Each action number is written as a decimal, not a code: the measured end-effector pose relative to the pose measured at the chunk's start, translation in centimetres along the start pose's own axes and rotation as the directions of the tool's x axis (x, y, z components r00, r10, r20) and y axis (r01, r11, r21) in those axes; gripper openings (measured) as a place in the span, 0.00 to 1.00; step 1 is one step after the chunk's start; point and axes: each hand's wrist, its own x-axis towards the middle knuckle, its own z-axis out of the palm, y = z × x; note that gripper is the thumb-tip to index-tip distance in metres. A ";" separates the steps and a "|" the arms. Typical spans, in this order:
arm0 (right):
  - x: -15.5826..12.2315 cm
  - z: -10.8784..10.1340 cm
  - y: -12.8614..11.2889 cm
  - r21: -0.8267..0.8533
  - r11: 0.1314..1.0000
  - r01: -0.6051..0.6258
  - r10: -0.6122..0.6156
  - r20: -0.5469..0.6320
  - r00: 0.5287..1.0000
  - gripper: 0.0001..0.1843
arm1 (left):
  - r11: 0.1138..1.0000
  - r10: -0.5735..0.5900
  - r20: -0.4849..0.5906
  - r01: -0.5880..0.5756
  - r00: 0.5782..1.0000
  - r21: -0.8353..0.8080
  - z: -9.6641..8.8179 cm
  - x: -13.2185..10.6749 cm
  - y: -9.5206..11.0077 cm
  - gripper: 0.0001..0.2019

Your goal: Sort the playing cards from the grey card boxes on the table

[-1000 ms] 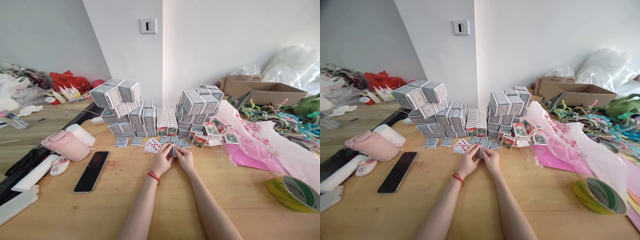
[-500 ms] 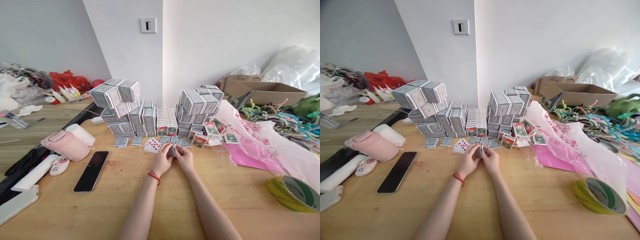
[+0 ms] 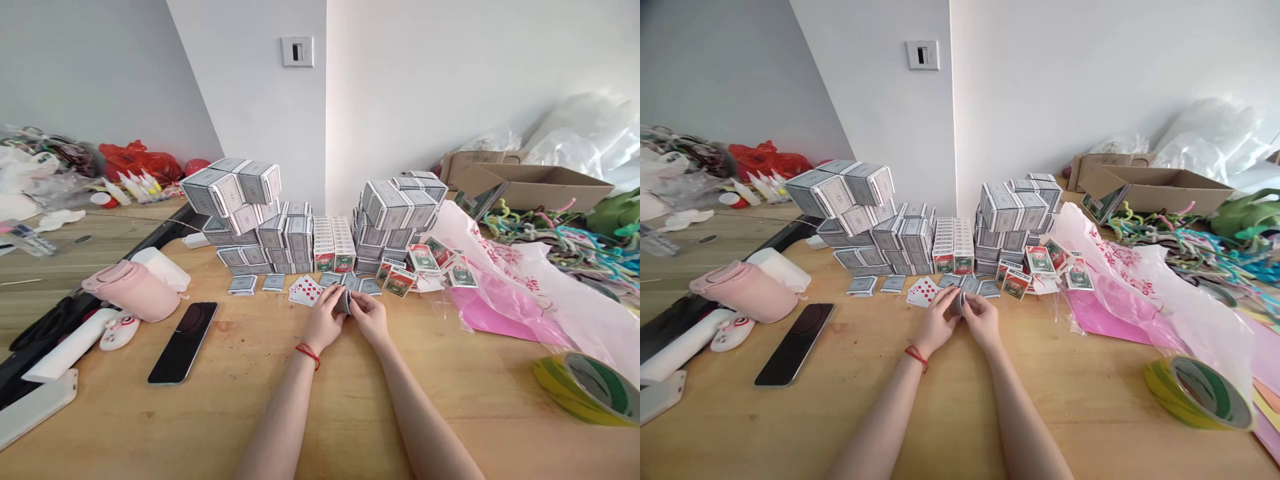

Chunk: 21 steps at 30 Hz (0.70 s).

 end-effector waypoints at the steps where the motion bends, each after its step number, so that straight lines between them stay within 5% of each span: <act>1: 0.0 0.0 -0.1 0.005 1.000 0.000 0.000 0.001 1.000 0.19 | 1.000 0.000 0.000 0.000 1.000 0.004 0.0 0.0 0.0 0.31; 21: 0.3 -0.1 -0.2 0.049 0.994 -0.100 0.100 -0.003 0.995 0.22 | 0.999 0.022 -0.011 -0.021 1.000 0.025 0.3 -0.1 -0.5 0.30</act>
